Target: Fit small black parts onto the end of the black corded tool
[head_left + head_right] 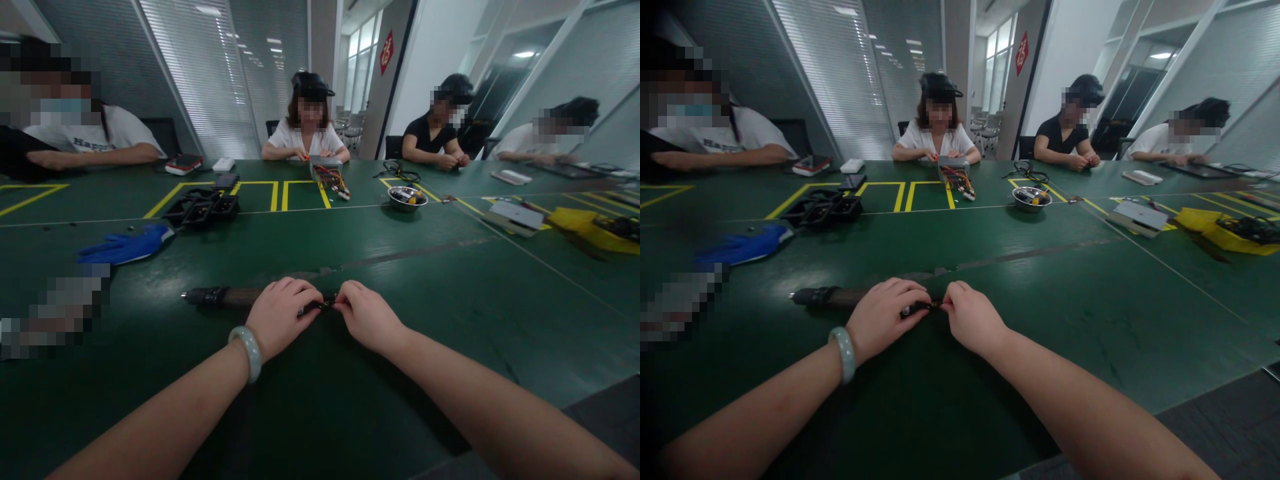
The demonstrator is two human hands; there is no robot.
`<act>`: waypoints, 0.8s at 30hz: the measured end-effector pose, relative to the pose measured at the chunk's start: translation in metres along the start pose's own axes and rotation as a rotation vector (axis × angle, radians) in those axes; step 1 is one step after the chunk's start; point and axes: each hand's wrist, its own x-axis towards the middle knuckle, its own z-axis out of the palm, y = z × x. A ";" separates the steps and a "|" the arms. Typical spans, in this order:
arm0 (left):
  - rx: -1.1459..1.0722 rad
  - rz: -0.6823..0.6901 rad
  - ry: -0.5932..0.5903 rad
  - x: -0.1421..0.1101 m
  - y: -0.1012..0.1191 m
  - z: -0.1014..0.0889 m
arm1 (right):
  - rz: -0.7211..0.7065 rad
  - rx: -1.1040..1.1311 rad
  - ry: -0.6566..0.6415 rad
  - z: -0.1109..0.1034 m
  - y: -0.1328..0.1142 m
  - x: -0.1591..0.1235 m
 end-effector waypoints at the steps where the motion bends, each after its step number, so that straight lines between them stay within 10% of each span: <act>1: -0.002 -0.003 -0.002 0.000 0.000 0.000 | -0.001 0.005 -0.003 0.000 0.000 0.000; 24: 0.008 -0.016 0.019 -0.001 0.001 0.001 | 0.072 0.046 0.023 0.005 -0.012 -0.003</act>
